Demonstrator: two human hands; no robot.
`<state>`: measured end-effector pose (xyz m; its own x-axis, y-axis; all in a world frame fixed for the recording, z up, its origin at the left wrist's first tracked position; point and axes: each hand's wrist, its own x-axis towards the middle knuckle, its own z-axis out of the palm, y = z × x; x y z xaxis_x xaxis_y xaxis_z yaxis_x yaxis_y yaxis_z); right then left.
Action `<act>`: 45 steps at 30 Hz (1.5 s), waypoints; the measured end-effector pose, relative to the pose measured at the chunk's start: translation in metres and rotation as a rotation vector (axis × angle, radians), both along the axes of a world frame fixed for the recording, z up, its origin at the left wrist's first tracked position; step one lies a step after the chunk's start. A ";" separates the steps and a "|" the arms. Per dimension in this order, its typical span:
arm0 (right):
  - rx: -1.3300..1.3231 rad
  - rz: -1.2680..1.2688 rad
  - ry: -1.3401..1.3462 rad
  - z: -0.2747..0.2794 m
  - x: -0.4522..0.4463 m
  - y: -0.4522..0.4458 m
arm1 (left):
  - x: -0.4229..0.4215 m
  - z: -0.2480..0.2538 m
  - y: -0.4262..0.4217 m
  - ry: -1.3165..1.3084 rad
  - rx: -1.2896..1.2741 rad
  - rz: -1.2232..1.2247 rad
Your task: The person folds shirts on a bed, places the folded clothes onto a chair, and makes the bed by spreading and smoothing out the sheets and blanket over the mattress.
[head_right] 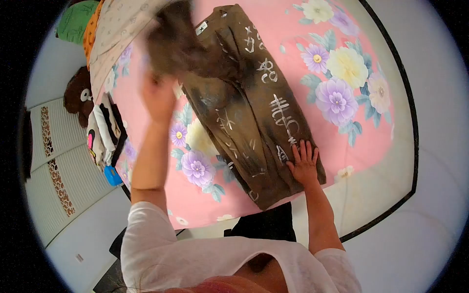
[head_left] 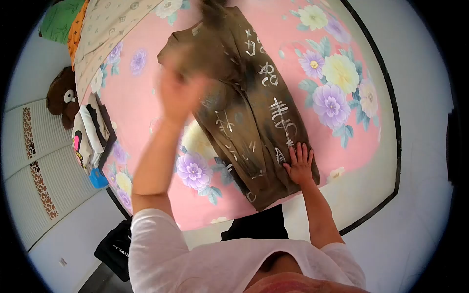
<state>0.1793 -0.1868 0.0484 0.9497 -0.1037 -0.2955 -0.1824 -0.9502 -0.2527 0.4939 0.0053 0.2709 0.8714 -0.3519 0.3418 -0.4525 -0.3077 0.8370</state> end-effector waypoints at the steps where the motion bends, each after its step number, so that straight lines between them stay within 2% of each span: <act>1: 0.010 -0.003 0.002 0.000 -0.001 0.000 | -0.021 -0.023 -0.005 -0.219 0.024 -0.272; 3: 0.026 -0.013 0.012 0.001 0.000 0.000 | -0.070 -0.060 -0.030 -0.112 0.098 -0.489; 7: 0.043 0.007 -0.031 0.007 0.000 -0.003 | -0.138 -0.129 -0.048 0.035 0.165 -0.524; 11: 0.034 0.021 0.032 0.040 0.009 -0.006 | -0.152 -0.126 -0.045 0.068 0.159 -0.500; 13: 1.309 -0.603 0.091 0.050 0.014 -0.006 | -0.153 -0.124 -0.042 0.051 0.184 -0.497; 14: 1.646 -0.815 0.120 0.060 0.019 -0.001 | -0.153 -0.123 -0.040 0.034 0.207 -0.490; 16: 1.829 -0.959 0.132 0.079 0.034 0.012 | -0.153 -0.124 -0.039 -0.002 0.224 -0.520; 19: 1.699 -1.011 0.044 0.093 0.056 0.024 | -0.148 -0.120 -0.036 -0.037 0.253 -0.611; 21: 1.469 -0.876 -0.080 0.108 0.066 0.023 | -0.138 -0.115 -0.027 -0.035 0.274 -0.675; 23: 1.187 -0.555 -0.246 0.130 0.072 0.018 | -0.125 -0.109 -0.013 0.187 0.163 -0.476; 24: 1.028 -0.380 -0.364 0.141 0.076 0.014 | -0.112 -0.119 -0.003 0.208 0.103 -0.320; 25: 0.692 -0.005 -0.554 0.151 0.080 0.010 | -0.094 -0.131 0.004 0.228 0.040 -0.164; 26: 0.688 -0.006 -0.549 0.158 0.084 0.010 | -0.076 -0.131 0.007 0.219 0.100 -0.125; 27: 0.613 0.137 -0.651 0.164 0.089 0.013 | -0.058 -0.130 0.008 0.209 0.161 -0.083; 28: 0.534 0.284 -0.752 0.170 0.094 0.013 | -0.041 -0.127 0.003 0.084 0.261 -0.151; 29: 0.532 0.286 -0.750 0.176 0.098 0.010 | -0.024 -0.127 -0.003 -0.041 0.361 -0.219; 31: 0.430 0.438 -0.690 0.192 0.105 0.005 | 0.008 -0.144 -0.018 -0.082 0.432 -0.286; 33: 0.401 0.458 -0.673 0.213 0.106 0.003 | 0.029 -0.163 -0.030 -0.125 0.500 -0.349; 35: 0.373 0.482 -0.659 0.220 0.099 0.006 | 0.035 -0.176 -0.040 -0.081 0.767 -0.334; 36: 0.386 0.478 -0.652 0.221 0.092 0.010 | 0.032 -0.180 -0.043 -0.075 0.764 -0.334; 37: 0.400 0.471 -0.645 0.220 0.086 0.012 | 0.029 -0.184 -0.046 -0.058 0.900 -0.304; 38: 0.412 0.436 -0.592 0.204 0.076 0.013 | 0.027 -0.187 -0.048 -0.043 1.037 -0.275; 41: 0.323 0.358 -0.282 0.111 0.035 0.012 | 0.014 -0.211 -0.045 -0.175 1.111 -0.205; 43: 0.260 0.321 -0.187 0.074 0.010 0.012 | -0.001 -0.208 -0.045 -0.193 1.016 -0.160; 45: 0.245 0.190 -0.045 0.066 -0.010 0.014 | -0.027 -0.203 -0.040 -0.203 0.922 -0.104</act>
<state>0.1692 -0.1726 0.1142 0.9580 0.1464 -0.2465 0.0098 -0.8759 -0.4823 0.4664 -0.0346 0.0684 0.7751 -0.6311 0.0313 -0.6248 -0.7581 0.1866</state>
